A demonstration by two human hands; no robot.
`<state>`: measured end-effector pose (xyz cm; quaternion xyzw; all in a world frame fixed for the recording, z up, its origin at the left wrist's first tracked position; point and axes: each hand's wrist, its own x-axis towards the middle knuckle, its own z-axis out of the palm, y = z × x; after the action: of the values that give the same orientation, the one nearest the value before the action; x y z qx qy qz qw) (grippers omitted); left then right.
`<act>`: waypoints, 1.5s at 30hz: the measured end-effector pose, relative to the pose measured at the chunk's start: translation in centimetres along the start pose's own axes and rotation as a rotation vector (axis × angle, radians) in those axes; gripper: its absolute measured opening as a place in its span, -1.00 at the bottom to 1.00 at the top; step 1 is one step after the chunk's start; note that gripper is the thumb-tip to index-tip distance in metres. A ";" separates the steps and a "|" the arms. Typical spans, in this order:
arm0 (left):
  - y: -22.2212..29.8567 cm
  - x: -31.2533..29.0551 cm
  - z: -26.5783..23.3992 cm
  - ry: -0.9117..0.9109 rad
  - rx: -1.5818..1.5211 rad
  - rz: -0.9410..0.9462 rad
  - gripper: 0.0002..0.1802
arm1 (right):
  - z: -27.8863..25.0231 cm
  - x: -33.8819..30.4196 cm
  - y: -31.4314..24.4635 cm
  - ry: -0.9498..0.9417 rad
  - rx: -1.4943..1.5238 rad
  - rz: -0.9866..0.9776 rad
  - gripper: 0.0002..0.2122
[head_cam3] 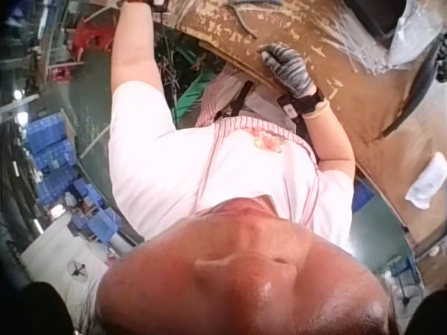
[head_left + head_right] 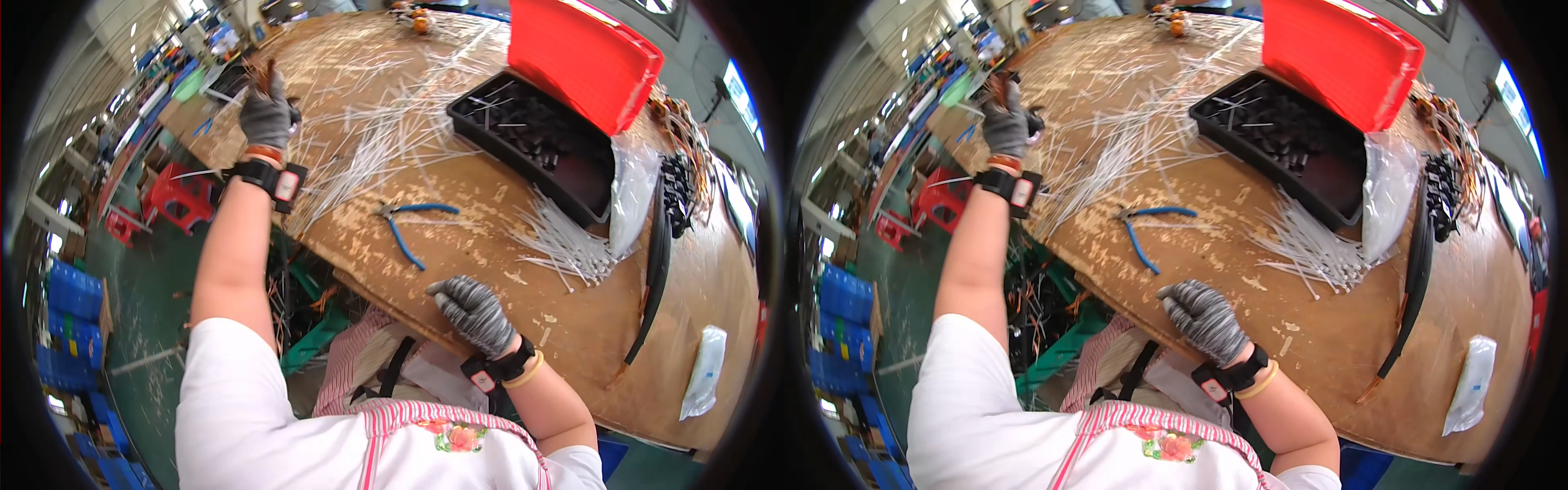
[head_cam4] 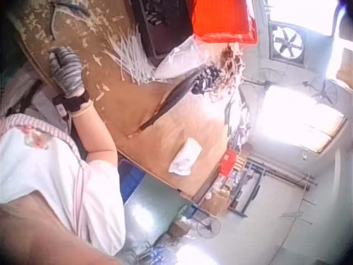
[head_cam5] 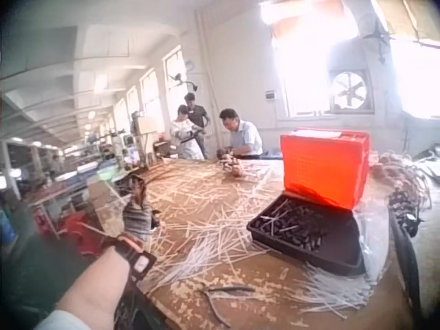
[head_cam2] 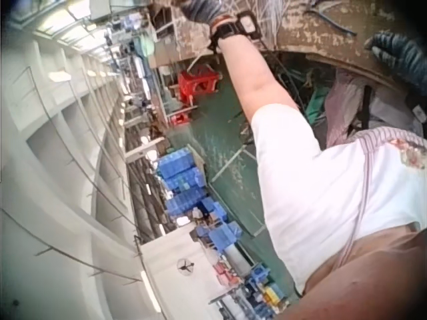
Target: Bundling black cables using plastic zip ties and cutting the excess with pliers.
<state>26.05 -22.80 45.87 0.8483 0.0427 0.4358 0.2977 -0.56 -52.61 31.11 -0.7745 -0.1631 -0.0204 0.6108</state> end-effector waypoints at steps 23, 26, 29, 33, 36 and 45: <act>-12.1 -1.6 -2.3 -0.732 0.447 0.373 -0.44 | 0.0 0.7 -0.2 -0.036 -0.048 0.072 -0.86; -11.8 -3.5 -1.3 -0.790 0.486 0.488 -0.48 | 0.0 0.4 0.6 0.006 0.090 0.125 -0.86; -8.8 -5.5 -0.6 -0.810 0.645 0.526 -0.56 | -0.2 0.2 0.5 0.016 0.147 0.190 -0.86; -9.6 -5.4 -0.9 -0.777 0.840 0.519 -0.51 | 0.2 0.2 0.6 0.019 0.223 0.235 -0.86; -11.1 -4.9 -3.2 -0.741 0.739 0.556 -0.45 | -0.2 0.2 0.6 -0.013 0.300 0.303 -0.84; -5.2 -5.0 -14.7 -0.662 -0.231 0.151 -0.51 | 0.4 -0.1 -0.7 0.108 0.245 0.322 -0.76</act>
<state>12.68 -13.30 46.03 0.9051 -0.1681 0.1599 0.3563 -0.94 -52.11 31.69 -0.7083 -0.0053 0.0560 0.7036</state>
